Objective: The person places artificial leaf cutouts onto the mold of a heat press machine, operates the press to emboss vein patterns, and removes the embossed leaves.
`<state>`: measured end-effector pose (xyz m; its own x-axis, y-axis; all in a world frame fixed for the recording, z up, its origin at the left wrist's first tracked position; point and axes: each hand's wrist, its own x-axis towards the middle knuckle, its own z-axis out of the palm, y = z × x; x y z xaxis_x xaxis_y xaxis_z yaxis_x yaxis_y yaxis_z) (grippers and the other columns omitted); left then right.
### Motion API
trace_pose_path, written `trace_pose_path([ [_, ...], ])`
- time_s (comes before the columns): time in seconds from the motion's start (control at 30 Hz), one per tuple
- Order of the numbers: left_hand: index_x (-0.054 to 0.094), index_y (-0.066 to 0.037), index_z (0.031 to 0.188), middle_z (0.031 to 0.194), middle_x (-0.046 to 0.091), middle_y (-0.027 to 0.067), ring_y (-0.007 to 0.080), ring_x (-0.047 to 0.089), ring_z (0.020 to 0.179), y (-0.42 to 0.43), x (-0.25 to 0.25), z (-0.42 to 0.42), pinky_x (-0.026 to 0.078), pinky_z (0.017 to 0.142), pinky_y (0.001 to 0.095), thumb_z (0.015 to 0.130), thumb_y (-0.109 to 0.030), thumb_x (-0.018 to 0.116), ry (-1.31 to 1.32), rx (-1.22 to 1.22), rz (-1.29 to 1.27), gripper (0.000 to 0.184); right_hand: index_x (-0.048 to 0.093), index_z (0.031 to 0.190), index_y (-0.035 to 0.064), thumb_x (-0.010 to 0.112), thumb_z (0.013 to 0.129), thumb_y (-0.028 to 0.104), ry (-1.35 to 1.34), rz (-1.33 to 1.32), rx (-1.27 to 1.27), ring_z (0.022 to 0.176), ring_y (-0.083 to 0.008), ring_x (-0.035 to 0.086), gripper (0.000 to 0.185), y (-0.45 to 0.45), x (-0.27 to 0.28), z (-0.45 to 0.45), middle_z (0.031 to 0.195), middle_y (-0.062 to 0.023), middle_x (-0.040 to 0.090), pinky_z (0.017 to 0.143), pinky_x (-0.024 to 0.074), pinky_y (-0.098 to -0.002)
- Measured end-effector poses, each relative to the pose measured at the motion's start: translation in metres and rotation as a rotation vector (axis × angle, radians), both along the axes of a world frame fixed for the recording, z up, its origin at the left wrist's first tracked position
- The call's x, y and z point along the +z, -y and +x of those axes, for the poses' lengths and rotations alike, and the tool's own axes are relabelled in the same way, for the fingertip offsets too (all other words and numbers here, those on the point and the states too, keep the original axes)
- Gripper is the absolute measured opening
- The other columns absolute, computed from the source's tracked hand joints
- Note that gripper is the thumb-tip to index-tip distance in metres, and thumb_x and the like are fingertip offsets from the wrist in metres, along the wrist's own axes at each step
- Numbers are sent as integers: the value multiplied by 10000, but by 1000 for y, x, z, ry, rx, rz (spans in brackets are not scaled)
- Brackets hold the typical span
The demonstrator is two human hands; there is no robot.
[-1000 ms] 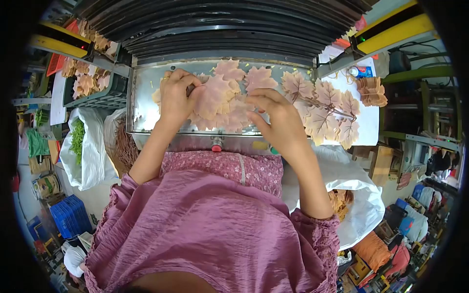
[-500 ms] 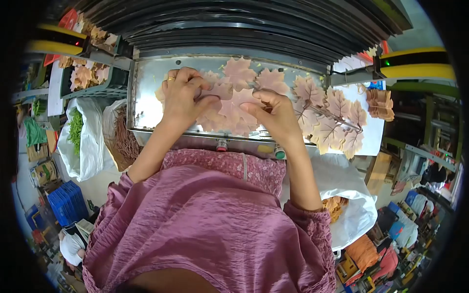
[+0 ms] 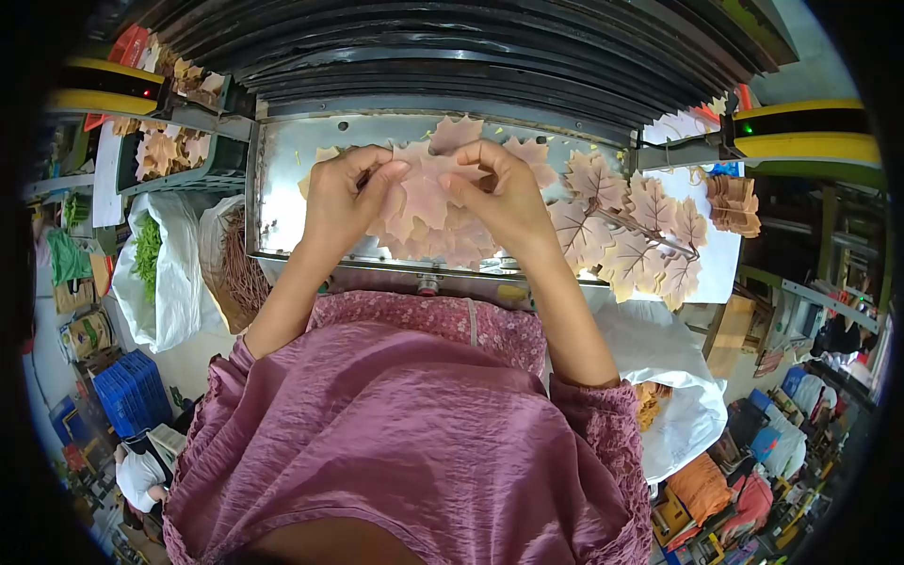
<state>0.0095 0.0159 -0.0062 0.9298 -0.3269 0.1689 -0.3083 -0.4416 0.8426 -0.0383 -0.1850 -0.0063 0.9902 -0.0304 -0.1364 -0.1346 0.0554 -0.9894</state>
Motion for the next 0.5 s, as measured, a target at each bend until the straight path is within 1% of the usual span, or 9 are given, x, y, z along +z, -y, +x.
trace_pose_path([
  [0.1, 686, -26, 823, 624, 610, 24, 153, 473, 533, 6, 6, 0, 403, 547, 276, 793, -43, 758, -10, -63, 93, 79, 595, 1052, 10, 712, 831, 10, -150, 155, -43, 844, -86, 547, 250, 1, 3, 2, 1050, -11, 624, 734, 477, -226],
  [0.13, 686, -26, 823, 624, 610, 24, 153, 473, 533, 7, 7, -1, 403, 547, 276, 793, -43, 758, -14, -72, 94, 79, 595, 1052, 10, 712, 831, 10, -154, 155, -52, 844, -86, 547, 250, 1, 4, 1, 1050, -11, 624, 734, 477, -226],
  [0.27, 696, -23, 868, 667, 630, 18, 126, 484, 561, 2, 11, -8, 404, 556, 253, 813, -39, 745, -295, -117, 37, 76, 582, 1067, 64, 635, 828, -74, 17, -132, -51, 739, -82, 526, 282, 4, 12, 2, 964, -42, 610, 639, 422, -177],
  [0.33, 689, -25, 883, 741, 652, 4, 93, 484, 593, -20, 10, -12, 397, 562, 229, 839, -27, 728, -324, -158, -117, 59, 551, 1095, 61, 621, 817, -81, 137, -269, -118, 731, -80, 523, 320, 29, 12, -24, 955, -32, 581, 644, 420, -179],
  [0.37, 689, -25, 883, 741, 652, 4, 93, 484, 593, -32, 9, -12, 397, 562, 229, 839, -27, 728, -327, -145, -121, 59, 551, 1095, 61, 621, 817, -81, 135, -270, -105, 731, -80, 523, 320, 45, 18, -37, 955, -32, 581, 644, 420, -179],
  [0.43, 678, -26, 962, 795, 661, -1, 65, 478, 614, -55, 10, -15, 395, 569, 213, 878, -5, 687, -374, -77, -197, 87, 564, 1062, 55, 616, 805, -32, -176, -103, -187, 799, -75, 513, 276, 64, 32, -63, 1012, -34, 580, 698, 458, -213],
  [0.5, 661, -28, 1022, 820, 660, 4, 48, 483, 634, -62, 19, -8, 393, 585, 194, 904, 13, 647, -498, -48, -253, 126, 561, 1063, 56, 618, 806, -30, -162, -104, -187, 790, -73, 508, 276, 60, 45, -60, 1006, -30, 578, 690, 455, -210],
])
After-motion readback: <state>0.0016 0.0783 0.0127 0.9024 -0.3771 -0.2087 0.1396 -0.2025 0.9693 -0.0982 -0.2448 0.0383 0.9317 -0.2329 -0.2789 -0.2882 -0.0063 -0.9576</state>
